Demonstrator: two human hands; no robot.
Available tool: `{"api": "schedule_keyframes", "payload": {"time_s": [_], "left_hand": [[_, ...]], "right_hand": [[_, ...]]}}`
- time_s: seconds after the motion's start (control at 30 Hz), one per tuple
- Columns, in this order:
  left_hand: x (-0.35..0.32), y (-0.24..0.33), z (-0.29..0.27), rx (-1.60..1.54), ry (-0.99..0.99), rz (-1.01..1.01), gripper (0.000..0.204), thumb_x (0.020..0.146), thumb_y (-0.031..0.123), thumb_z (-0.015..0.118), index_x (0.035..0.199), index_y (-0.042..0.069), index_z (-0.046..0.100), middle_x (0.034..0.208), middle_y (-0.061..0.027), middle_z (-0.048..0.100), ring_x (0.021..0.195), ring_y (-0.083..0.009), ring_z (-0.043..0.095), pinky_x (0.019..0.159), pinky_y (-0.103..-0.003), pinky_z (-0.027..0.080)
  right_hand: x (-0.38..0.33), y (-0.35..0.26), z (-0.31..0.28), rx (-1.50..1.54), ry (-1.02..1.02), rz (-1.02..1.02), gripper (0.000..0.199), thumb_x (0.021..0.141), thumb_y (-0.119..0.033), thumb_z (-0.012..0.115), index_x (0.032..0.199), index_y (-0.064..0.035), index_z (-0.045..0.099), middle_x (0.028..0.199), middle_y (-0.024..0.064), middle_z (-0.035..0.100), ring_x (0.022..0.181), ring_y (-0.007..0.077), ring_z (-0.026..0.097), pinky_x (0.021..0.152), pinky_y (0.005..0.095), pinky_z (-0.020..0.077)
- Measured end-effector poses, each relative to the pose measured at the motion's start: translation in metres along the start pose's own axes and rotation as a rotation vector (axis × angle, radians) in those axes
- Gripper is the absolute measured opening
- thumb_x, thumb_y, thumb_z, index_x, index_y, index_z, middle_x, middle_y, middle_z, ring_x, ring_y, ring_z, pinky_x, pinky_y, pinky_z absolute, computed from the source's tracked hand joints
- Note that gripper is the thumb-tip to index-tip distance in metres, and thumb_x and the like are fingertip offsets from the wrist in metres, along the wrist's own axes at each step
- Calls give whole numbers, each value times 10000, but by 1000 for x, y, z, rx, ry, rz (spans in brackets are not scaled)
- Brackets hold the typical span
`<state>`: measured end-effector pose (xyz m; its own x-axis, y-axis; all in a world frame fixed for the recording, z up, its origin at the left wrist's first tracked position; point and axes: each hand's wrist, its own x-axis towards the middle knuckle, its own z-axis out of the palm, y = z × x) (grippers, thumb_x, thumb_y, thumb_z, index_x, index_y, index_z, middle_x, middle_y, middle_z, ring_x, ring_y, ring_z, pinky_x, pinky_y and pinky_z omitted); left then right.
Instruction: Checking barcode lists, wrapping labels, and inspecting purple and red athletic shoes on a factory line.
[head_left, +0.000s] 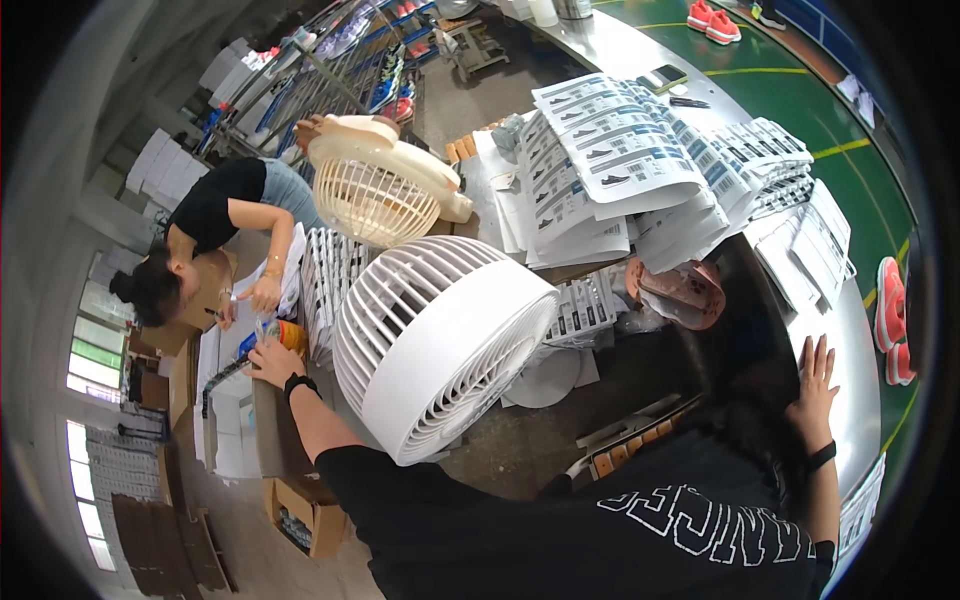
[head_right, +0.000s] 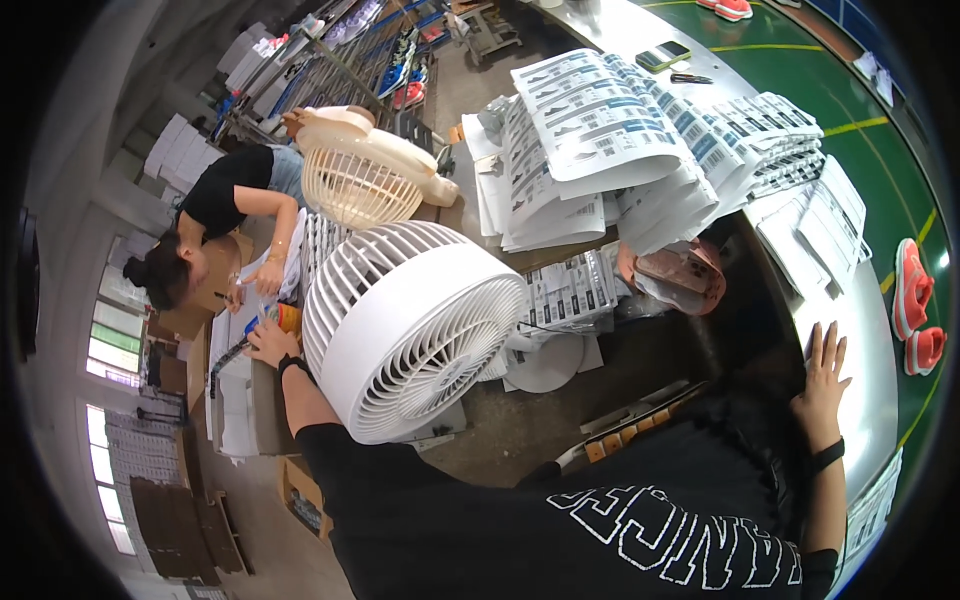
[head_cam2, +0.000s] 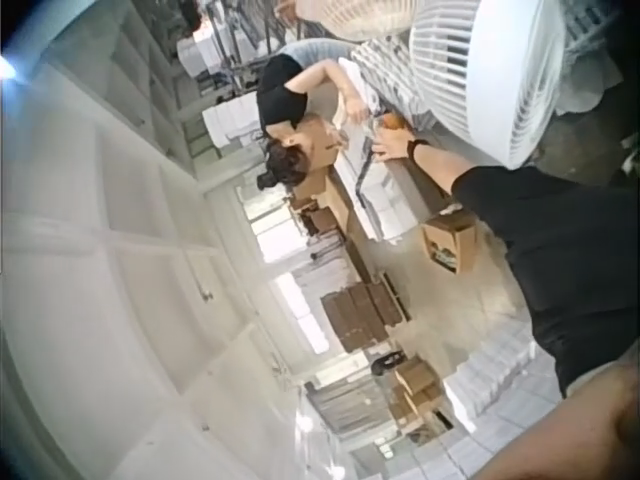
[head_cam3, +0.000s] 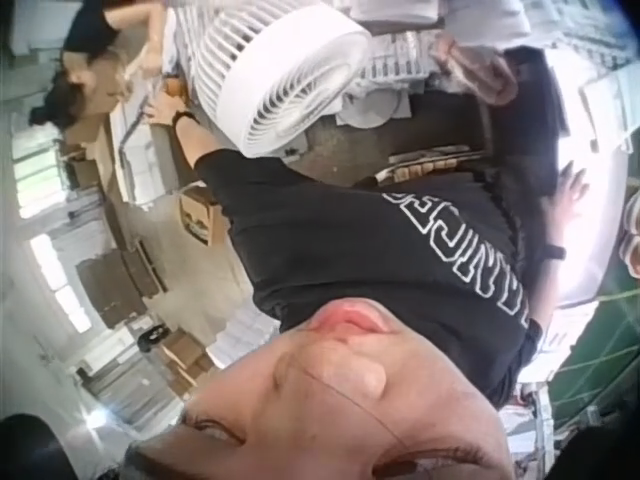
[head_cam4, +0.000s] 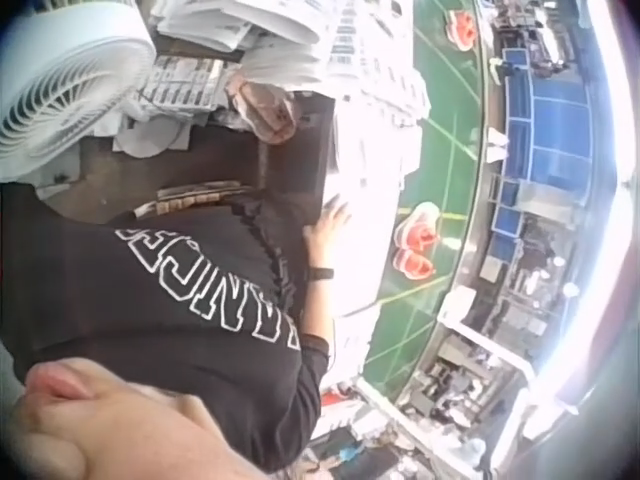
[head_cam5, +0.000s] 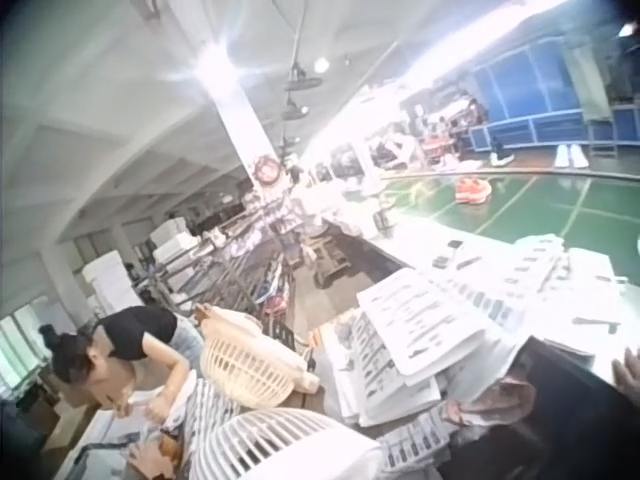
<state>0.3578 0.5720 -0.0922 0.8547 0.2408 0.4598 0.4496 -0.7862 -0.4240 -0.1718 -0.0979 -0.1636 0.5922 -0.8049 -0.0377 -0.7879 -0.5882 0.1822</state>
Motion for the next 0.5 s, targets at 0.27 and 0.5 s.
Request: {"api": "schedule_keyframes", "payload": {"time_s": [0.27,0.5], "left_hand": [[33,84,25,57,613,-65,581,865,422,561,1292,36,480,1282,-189,493,1204,-396,457,872,-563,464],[-92,233,-192,-770,826,294,504,842,363,617,1216,37,531,1141,-142,545,1068,-329,513,810,-486,471]], "right_hand": [[4,2,-36,272,-35,-296,1040,558,-59,793,1438,-40,238,1407,314,286,1248,467,397,935,457,486],[40,92,-66,483,235,-188,866,781,-359,742,1448,-83,264,1457,307,214,1346,463,250,1101,483,289]]}}
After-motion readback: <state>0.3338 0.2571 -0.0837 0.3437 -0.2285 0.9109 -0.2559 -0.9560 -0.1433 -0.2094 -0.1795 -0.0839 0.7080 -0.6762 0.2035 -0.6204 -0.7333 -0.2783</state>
